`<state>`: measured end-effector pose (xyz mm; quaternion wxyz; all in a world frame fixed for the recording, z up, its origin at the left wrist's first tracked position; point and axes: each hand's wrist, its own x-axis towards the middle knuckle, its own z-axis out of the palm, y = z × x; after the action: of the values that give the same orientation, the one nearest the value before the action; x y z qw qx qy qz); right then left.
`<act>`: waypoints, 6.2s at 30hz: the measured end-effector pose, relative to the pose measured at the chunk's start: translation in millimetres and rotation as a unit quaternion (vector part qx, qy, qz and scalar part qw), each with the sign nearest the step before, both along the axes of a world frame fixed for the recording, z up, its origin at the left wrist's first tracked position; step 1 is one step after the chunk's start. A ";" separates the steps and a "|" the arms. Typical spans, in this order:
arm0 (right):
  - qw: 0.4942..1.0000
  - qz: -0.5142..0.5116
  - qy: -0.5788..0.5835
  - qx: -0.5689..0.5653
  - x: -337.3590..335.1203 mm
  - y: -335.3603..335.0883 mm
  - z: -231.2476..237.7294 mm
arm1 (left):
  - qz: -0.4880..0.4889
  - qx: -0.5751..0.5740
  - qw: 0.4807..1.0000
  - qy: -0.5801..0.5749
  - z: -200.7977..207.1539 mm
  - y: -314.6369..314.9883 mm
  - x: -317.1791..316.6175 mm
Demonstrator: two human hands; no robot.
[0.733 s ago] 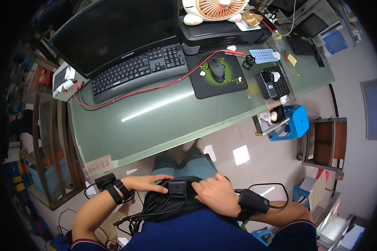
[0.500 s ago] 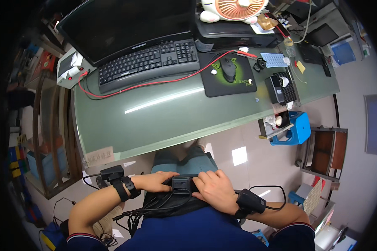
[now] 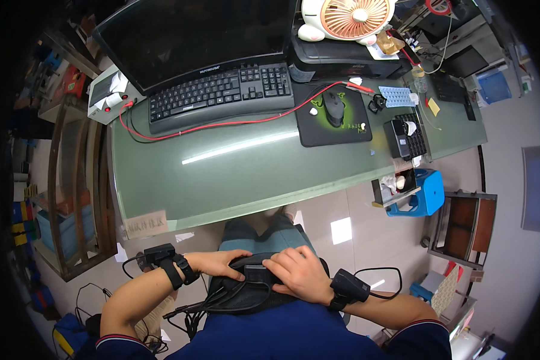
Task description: The recorder is inspecting and organizing electronic devices and cables at a workstation.
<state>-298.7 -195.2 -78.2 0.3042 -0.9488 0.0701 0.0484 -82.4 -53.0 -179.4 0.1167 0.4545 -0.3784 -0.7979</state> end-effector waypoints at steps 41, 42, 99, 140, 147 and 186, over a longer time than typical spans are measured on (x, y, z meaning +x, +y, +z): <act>0.995 0.007 0.080 -0.054 -13.0 -1.0 2.7 | -0.013 -0.230 0.959 -0.167 -0.1 -23.8 -30.7; 0.996 0.016 0.073 -0.056 -18.6 -3.9 4.2 | 0.017 -0.244 0.956 -0.163 6.1 -24.8 -30.5; 0.993 0.041 0.106 -0.032 -10.0 -4.3 23.9 | 0.140 0.114 0.981 0.076 19.7 -21.3 -12.3; 0.968 0.114 0.209 -0.076 3.3 -17.3 30.4 | -0.068 -0.109 0.991 -0.029 33.7 -25.1 9.9; 0.971 0.089 0.204 -0.089 6.3 -17.4 17.5 | -0.064 -0.102 0.993 -0.004 24.1 -20.8 10.9; 0.952 -0.061 0.122 0.275 -91.0 -73.8 -8.0 | -0.006 -0.326 0.933 -0.155 102.5 -70.6 -18.5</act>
<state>-389.6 -268.9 -86.2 0.5451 -0.8090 0.1483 0.1623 -101.0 -123.6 -77.0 0.1936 0.5070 -0.6338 -0.5512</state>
